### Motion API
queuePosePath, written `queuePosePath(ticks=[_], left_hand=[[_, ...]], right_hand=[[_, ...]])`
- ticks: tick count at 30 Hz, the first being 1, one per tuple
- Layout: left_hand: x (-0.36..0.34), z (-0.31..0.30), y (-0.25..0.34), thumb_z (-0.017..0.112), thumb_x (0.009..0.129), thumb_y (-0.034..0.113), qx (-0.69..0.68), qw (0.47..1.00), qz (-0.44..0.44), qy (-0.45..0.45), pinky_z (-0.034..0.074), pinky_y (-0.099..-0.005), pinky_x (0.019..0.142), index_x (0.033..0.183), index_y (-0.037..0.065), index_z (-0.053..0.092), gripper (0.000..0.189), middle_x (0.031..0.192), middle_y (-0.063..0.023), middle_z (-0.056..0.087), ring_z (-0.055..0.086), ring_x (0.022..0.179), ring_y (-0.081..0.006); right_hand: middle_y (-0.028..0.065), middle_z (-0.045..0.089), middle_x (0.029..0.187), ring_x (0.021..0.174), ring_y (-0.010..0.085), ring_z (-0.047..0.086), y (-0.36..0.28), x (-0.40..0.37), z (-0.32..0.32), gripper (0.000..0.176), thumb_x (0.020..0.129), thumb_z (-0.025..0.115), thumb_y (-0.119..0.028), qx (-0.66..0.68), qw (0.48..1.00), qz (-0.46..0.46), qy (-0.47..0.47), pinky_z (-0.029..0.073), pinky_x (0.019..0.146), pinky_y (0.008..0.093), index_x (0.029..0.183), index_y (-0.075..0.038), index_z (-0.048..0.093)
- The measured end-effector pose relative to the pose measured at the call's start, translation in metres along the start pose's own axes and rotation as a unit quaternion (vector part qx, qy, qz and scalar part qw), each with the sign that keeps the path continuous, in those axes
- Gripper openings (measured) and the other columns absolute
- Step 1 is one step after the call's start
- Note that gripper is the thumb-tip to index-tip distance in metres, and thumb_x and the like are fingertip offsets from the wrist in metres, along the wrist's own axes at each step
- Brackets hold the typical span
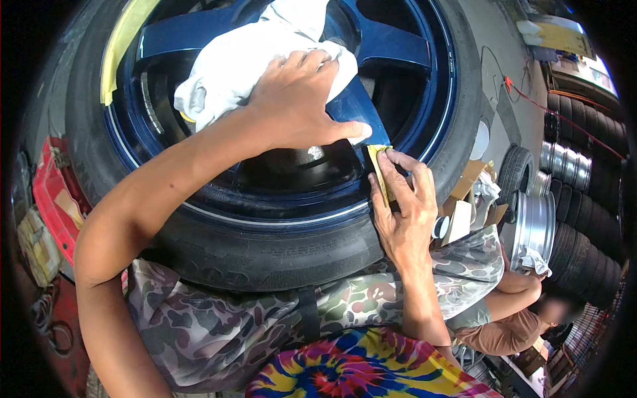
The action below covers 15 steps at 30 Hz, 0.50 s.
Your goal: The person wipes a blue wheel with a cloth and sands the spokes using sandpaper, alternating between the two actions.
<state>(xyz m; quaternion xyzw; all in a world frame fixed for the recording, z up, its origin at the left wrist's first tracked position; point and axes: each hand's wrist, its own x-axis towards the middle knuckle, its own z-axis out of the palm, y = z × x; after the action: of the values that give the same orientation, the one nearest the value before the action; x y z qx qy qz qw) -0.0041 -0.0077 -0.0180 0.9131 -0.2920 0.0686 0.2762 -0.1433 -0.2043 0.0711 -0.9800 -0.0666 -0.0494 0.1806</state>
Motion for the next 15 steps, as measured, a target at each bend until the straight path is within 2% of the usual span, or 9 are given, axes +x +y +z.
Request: queuePosePath(ticks=[2, 4, 5, 7, 11, 13, 14, 15], left_hand=[[0.001, 0.000, -0.006, 0.081, 0.080, 0.074, -0.002, 1.000, -0.004, -0.001, 0.048, -0.0522, 0.111, 0.139, -0.009, 0.061, 0.104, 0.137, -0.0240, 0.065, 0.063, 0.128, -0.0403], [0.003, -0.002, -0.012, 0.078, 0.092, 0.060, -0.009, 1.000, -0.020, -0.008, 0.049, -0.0522, 0.110, 0.143, -0.004, 0.061, 0.084, 0.138, -0.0228, 0.065, 0.064, 0.127, -0.0400], [0.002, -0.002, -0.013, 0.078, 0.092, 0.060, -0.007, 1.000, -0.019, -0.009, 0.049, -0.0522, 0.110, 0.143, -0.004, 0.061, 0.084, 0.138, -0.0228, 0.065, 0.064, 0.127, -0.0400], [0.000, -0.008, -0.010, 0.072, 0.101, 0.046, -0.016, 0.999, -0.007, 0.049, 0.048, -0.0515, 0.113, 0.146, 0.000, 0.060, 0.066, 0.141, -0.0222, 0.064, 0.062, 0.131, -0.0400], [-0.001, -0.036, 0.007, 0.070, 0.102, 0.042, 0.033, 0.996, 0.038, 0.080, 0.042, -0.0529, 0.120, 0.152, 0.004, 0.057, 0.064, 0.152, -0.0198, 0.057, 0.053, 0.143, -0.0383], [-0.010, -0.053, 0.019, 0.067, 0.102, 0.048, 0.055, 0.990, 0.124, -0.033, 0.031, -0.0570, 0.127, 0.156, 0.007, 0.053, 0.069, 0.165, -0.0176, 0.045, 0.038, 0.155, -0.0374], [-0.017, -0.055, 0.024, 0.067, 0.102, 0.048, 0.056, 0.990, 0.127, -0.034, 0.031, -0.0570, 0.127, 0.156, 0.007, 0.053, 0.069, 0.165, -0.0176, 0.045, 0.038, 0.155, -0.0374], [-0.029, -0.047, 0.036, 0.065, 0.102, 0.052, 0.048, 0.991, 0.106, -0.073, 0.027, -0.0592, 0.128, 0.157, 0.009, 0.053, 0.071, 0.169, -0.0169, 0.040, 0.033, 0.158, -0.0376]], right_hand=[[0.0142, 0.071, 0.123, 0.103, 0.0299, 0.067, 0.001, 0.000, 0.000, 0.035, 0.091, 0.078, 0.000, 0.002, 1.000, -0.004, 0.004, 0.055, 0.087, 0.0393, 0.126, -0.001, 0.078], [0.0146, 0.071, 0.123, 0.104, 0.0301, 0.068, 0.004, 0.000, 0.001, 0.035, 0.092, 0.077, 0.001, 0.006, 1.000, -0.007, 0.008, 0.056, 0.088, 0.0395, 0.126, -0.001, 0.078], [0.0149, 0.071, 0.123, 0.106, 0.0300, 0.068, 0.005, -0.001, 0.003, 0.034, 0.092, 0.076, 0.002, 0.012, 0.999, 0.007, 0.042, 0.056, 0.088, 0.0395, 0.126, -0.001, 0.078], [0.0161, 0.072, 0.123, 0.108, 0.0298, 0.070, 0.009, 0.002, -0.001, 0.034, 0.093, 0.075, 0.003, -0.013, 0.996, 0.016, 0.089, 0.057, 0.090, 0.0400, 0.126, -0.001, 0.078], [0.0178, 0.071, 0.123, 0.109, 0.0294, 0.071, 0.015, 0.007, 0.000, 0.032, 0.094, 0.074, 0.003, -0.019, 0.992, 0.033, 0.121, 0.059, 0.089, 0.0376, 0.126, 0.000, 0.078], [0.0183, 0.072, 0.123, 0.109, 0.0290, 0.071, 0.015, 0.009, 0.004, 0.032, 0.094, 0.074, 0.002, 0.002, 0.989, 0.022, 0.145, 0.060, 0.086, 0.0363, 0.126, 0.000, 0.078], [0.0183, 0.072, 0.123, 0.109, 0.0290, 0.071, 0.014, 0.010, 0.004, 0.032, 0.094, 0.074, 0.002, 0.003, 0.989, 0.024, 0.146, 0.060, 0.086, 0.0363, 0.126, 0.000, 0.078], [0.0185, 0.072, 0.123, 0.109, 0.0290, 0.071, 0.020, 0.004, 0.004, 0.032, 0.094, 0.075, 0.003, 0.011, 0.988, 0.028, 0.148, 0.060, 0.086, 0.0362, 0.126, 0.000, 0.078]])
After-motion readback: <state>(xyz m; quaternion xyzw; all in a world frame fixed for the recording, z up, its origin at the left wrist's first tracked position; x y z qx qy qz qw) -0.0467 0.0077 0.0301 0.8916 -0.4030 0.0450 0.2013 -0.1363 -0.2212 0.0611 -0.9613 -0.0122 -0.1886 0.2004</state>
